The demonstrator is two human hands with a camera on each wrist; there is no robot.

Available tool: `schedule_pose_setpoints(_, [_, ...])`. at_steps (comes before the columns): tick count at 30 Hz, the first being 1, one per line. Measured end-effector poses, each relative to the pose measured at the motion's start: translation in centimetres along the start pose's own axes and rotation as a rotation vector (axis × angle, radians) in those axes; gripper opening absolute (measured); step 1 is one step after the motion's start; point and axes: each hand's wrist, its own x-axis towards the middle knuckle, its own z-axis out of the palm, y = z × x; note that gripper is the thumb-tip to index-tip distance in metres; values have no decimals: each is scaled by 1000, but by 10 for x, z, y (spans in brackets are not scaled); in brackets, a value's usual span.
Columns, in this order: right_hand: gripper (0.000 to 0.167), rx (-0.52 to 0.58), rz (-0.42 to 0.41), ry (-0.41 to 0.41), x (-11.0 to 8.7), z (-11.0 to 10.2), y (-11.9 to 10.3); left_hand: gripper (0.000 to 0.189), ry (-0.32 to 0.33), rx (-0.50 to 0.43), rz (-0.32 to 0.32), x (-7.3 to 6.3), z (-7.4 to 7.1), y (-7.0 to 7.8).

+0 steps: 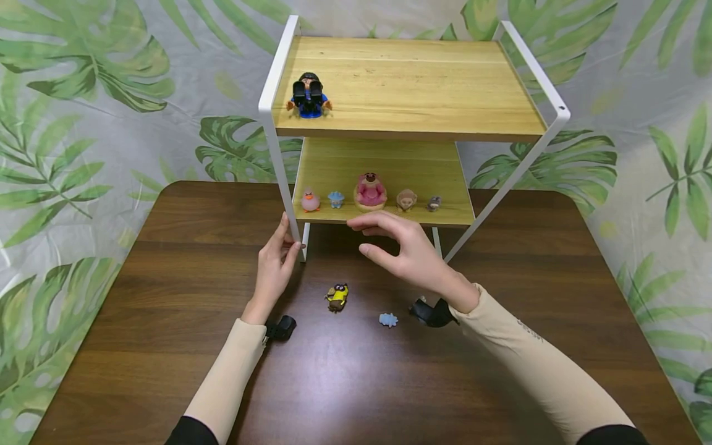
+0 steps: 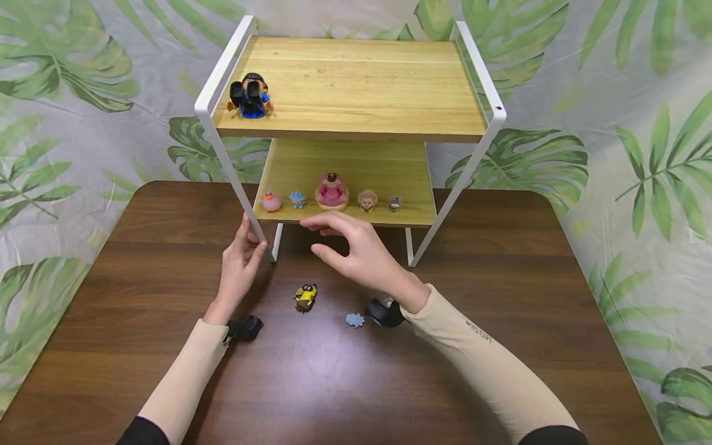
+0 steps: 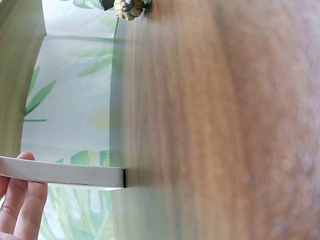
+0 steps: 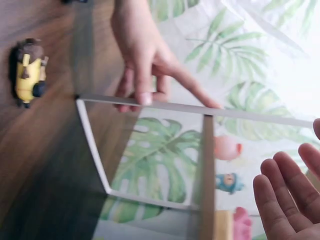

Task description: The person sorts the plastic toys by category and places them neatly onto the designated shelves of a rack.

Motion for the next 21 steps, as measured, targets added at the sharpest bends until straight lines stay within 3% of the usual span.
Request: schedule_pose_setpoints(21, [35,-68,96,-135,-29,28,40,93,6,-13,4,0,0,-1])
